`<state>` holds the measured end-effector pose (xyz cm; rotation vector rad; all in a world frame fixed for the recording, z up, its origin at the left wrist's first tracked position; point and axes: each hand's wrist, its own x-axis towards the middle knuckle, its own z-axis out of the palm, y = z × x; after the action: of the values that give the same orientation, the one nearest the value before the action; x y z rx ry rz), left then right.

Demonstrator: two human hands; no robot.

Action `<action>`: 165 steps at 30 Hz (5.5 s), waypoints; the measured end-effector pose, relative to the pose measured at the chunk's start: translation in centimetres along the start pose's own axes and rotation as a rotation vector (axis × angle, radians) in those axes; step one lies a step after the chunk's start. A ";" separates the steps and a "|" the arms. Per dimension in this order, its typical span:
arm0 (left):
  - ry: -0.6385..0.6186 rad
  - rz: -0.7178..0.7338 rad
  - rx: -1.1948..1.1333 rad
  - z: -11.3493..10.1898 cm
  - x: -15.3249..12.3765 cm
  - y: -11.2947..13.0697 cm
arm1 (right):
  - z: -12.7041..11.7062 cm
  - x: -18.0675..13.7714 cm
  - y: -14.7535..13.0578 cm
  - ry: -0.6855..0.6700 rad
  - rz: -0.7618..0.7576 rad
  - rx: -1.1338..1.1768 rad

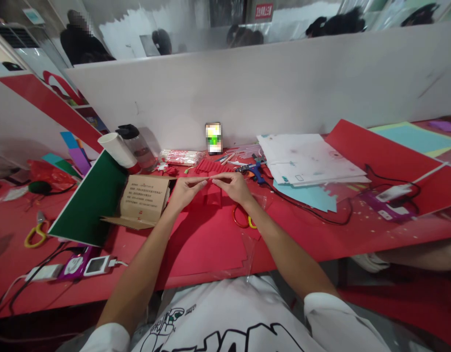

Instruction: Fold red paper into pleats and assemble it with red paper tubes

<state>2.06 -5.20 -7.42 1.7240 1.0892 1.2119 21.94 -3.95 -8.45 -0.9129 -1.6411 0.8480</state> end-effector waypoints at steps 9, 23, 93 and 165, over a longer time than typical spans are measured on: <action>-0.027 -0.115 -0.098 -0.2 0.4 -0.5 | 0.5 0.1 0.1 -0.037 0.071 0.072; -0.047 -0.015 0.033 -0.2 0.3 -0.8 | 0.4 0.1 0.7 -0.071 0.062 -0.032; 0.036 0.135 0.178 -0.3 0.5 -1.0 | 0.5 0.1 0.2 -0.105 0.104 0.231; -0.077 0.088 0.106 -0.7 0.4 -0.3 | 0.3 -0.2 0.0 -0.066 -0.163 -0.147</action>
<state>1.40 -4.62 -7.36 1.9014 1.0584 1.1486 21.69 -4.20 -8.62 -0.8449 -1.8278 0.6585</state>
